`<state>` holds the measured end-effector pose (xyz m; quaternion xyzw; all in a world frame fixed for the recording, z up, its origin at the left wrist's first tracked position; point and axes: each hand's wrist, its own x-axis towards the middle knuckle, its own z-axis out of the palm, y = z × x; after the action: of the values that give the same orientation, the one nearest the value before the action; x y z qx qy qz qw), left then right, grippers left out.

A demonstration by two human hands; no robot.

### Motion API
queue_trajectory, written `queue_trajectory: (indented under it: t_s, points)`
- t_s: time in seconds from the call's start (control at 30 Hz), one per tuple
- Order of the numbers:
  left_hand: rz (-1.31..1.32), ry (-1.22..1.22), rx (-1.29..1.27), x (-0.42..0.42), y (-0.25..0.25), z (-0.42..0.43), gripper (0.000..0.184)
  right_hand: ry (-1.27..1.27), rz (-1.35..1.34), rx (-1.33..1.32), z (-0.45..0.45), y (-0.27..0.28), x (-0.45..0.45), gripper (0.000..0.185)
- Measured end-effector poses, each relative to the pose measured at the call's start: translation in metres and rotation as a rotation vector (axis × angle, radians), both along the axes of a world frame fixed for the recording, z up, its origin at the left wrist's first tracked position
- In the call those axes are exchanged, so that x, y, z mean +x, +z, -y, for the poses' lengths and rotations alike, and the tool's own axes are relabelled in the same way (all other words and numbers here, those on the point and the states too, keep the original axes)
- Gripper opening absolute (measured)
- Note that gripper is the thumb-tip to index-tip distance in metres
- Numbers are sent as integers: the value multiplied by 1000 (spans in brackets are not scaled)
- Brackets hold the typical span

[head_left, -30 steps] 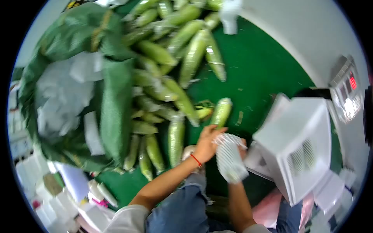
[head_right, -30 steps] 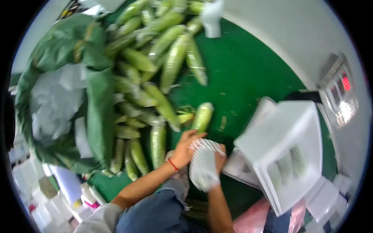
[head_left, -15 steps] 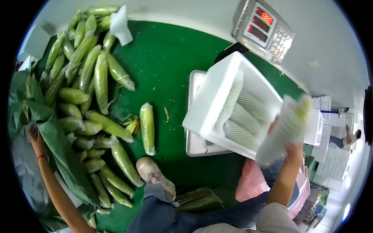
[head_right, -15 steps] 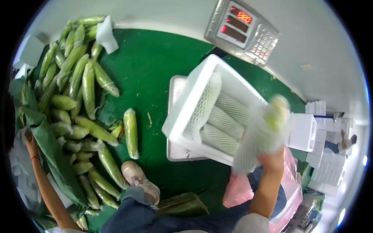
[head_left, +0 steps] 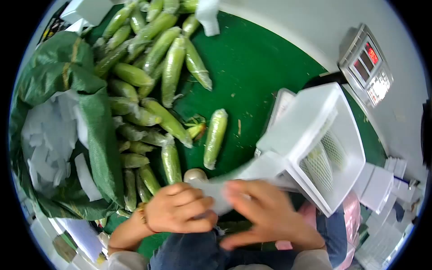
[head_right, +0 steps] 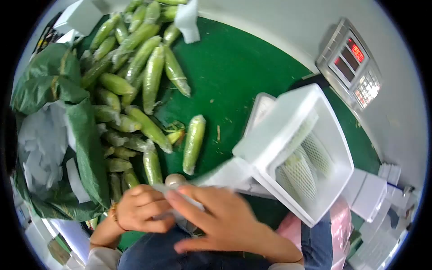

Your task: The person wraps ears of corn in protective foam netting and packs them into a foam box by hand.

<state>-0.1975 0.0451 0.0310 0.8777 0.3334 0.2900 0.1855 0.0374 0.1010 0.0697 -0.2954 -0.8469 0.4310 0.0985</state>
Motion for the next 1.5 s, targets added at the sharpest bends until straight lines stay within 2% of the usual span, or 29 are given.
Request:
queue_trajectory:
  t_s: [0.03, 0.07, 0.1, 0.13, 0.17, 0.23, 0.3, 0.37, 0.47, 0.53, 0.6, 0.63, 0.7, 0.77, 0.8, 0.83, 0.9, 0.93, 0.97, 1.0, 1.03, 1.1, 1.17, 1.2, 1.27, 1.3, 1.33, 1.43, 1.5]
  points:
    - [278, 77, -30, 7, -3, -6, 12, 67, 32, -181, 7, -17, -18, 66]
    - [518, 183, -165, 7, -25, 6, 28, -82, 6, -372, 13, -31, -21, 64]
    - [618, 318, -371, 16, -37, 13, 24, -228, -9, -570, 24, -49, -24, 63]
    - [726, 458, -569, 34, -50, 16, 21, -477, -357, -634, 49, -79, -27, 62]
    - [838, 599, -762, 47, -64, 18, 18, -598, -378, -537, 54, -85, -28, 61]
    - [781, 505, -952, 57, -97, 29, 16, -828, -445, -1088, 52, -92, -26, 57]
    - [435, 619, -636, 58, -116, 37, 15, -765, -394, -1659, 51, -125, -5, 55]
    - [186, 556, -464, 58, -128, 47, 18, -877, -347, -1685, 73, -151, -5, 39]
    - [304, 642, -973, 62, -127, 55, 18, -755, -276, -1538, 88, -165, -14, 21]
    - [722, 609, -1315, 62, -143, 59, 16, -746, -269, -1467, 91, -167, -18, 18]
    - [1296, 329, -1848, 57, -160, 71, 10, -800, -579, -1579, 101, -204, 8, 20]
    - [1212, 159, -1889, 54, -156, 69, 9, -819, -739, -1622, 104, -228, 18, 21]
    - [1021, -169, -1944, 45, -139, 58, 10, -513, -1092, -1867, 96, -231, 15, 32]
    - [1274, 127, -1829, 36, -151, 54, 21, -646, -711, -1857, 79, -186, 5, 36]
    - [1420, 353, -1789, 30, -159, 45, 23, -527, -212, -1543, 86, -227, 14, 41]
    - [1555, 582, -1730, 23, -168, 34, 24, -999, -88, -1416, 110, -256, 17, 46]
    - [514, 958, -1129, 11, -229, 38, 22, -529, 325, -454, 59, -236, -12, 50]
    - [361, 980, -867, 18, -229, 30, 32, -631, 185, -436, 58, -253, -22, 51]
    - [424, 941, -1019, 25, -236, 25, 48, -729, 40, -413, 58, -269, -36, 52]
    - [448, 840, -963, 31, -246, 30, 54, -814, 143, -712, 50, -251, -54, 53]
    - [469, 739, -905, 32, -232, 24, 60, -731, 39, -497, 57, -256, -59, 51]
    - [630, 605, -1031, 25, -180, 27, 52, -932, -424, -849, 68, -223, -58, 46]
    - [589, 640, -1280, 26, -115, 29, 42, -871, -618, -999, 74, -177, -47, 39]
    - [651, 670, -1238, 29, -114, 35, 37, -877, -525, -942, 78, -164, -46, 37]
    - [663, 797, -1178, 37, -115, 40, 23, -900, -428, -853, 87, -170, -47, 33]
    - [606, 850, -1106, 42, -128, 43, 20, -887, -200, -684, 89, -180, -47, 30]
    - [547, 901, -1032, 47, -151, 47, 19, -1034, -465, -916, 106, -240, -38, 27]
    - [378, 1010, -932, 55, -234, 62, 20, -1186, -708, -982, 102, -263, -44, 18]
    - [322, 892, -972, 46, -225, 53, 23, -1296, -845, -988, 106, -267, -56, 17]
